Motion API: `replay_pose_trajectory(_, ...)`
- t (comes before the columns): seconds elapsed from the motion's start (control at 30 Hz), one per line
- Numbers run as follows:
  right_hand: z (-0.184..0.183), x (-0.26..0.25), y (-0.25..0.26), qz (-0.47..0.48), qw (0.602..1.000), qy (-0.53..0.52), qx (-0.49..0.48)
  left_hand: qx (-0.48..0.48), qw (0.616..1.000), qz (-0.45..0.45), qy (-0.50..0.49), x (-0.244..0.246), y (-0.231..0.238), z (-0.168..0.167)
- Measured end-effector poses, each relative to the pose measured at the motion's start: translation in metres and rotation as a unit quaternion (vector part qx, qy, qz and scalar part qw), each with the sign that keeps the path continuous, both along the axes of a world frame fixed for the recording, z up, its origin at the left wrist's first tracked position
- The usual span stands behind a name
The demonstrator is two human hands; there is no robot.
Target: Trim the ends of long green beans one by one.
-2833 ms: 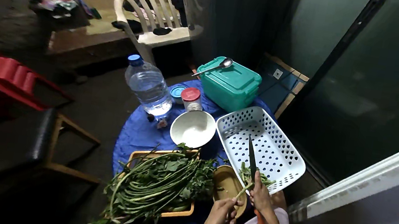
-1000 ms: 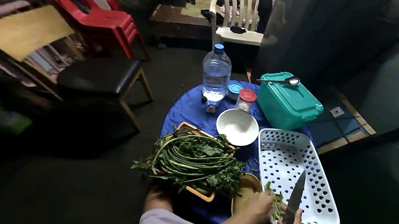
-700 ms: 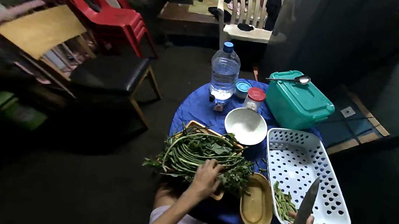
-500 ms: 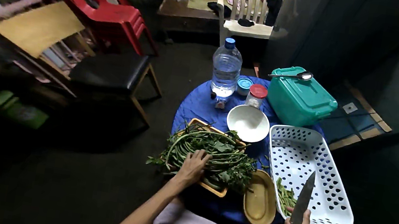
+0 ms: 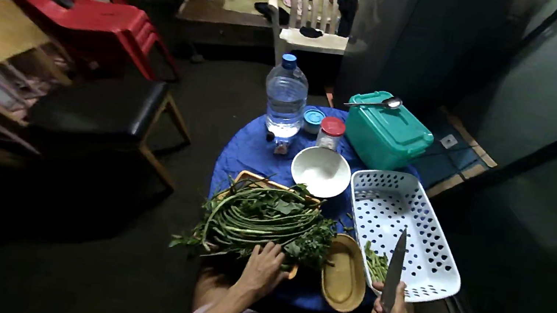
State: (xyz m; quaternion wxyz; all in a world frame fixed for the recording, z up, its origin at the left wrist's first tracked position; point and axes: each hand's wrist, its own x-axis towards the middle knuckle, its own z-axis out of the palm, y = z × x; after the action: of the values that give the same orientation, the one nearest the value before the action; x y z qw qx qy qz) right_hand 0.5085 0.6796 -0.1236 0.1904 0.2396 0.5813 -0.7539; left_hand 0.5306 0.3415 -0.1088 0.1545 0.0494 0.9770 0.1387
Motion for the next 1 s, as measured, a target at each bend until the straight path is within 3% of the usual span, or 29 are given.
replay_pose_trajectory(0.23, 0.004, 0.006, -0.001, -0.011, 1.0, -0.011, -0.008, -0.064, 0.971, 0.179, -0.147, -0.022, 0.042, 0.014)
replay_pose_trajectory(0.37, 0.0, 0.01, -0.002, -0.015, 1.0, -0.014, -0.023, -0.104, 0.95, 0.185, -0.229, -0.041, 0.053, 0.028)
replay_pose_trajectory(0.5, 0.001, 0.01, -0.005, -0.015, 0.999, -0.016, -0.029, -0.117, 0.956, 0.149, -0.224, -0.04, 0.062, 0.039)
replay_pose_trajectory(0.7, -0.008, 0.014, -0.009, -0.003, 0.999, -0.019, -0.04, -0.069, 0.972, 0.178, -0.135, -0.021, 0.049, 0.033)
replay_pose_trajectory(0.8, -0.008, 0.016, -0.014, 0.012, 0.999, -0.019, -0.038, 0.013, 0.973, 0.229, -0.006, 0.002, 0.03, 0.034)
replay_pose_trajectory(0.9, -0.006, 0.015, -0.02, 0.042, 0.999, -0.011, -0.033, 0.153, 0.925, 0.291, 0.188, 0.025, 0.002, 0.02)
replay_pose_trajectory(1.0, -0.001, 0.011, -0.033, 0.057, 0.998, -0.015, -0.031, 0.278, 0.88, 0.314, 0.223, 0.043, -0.013, 0.02)
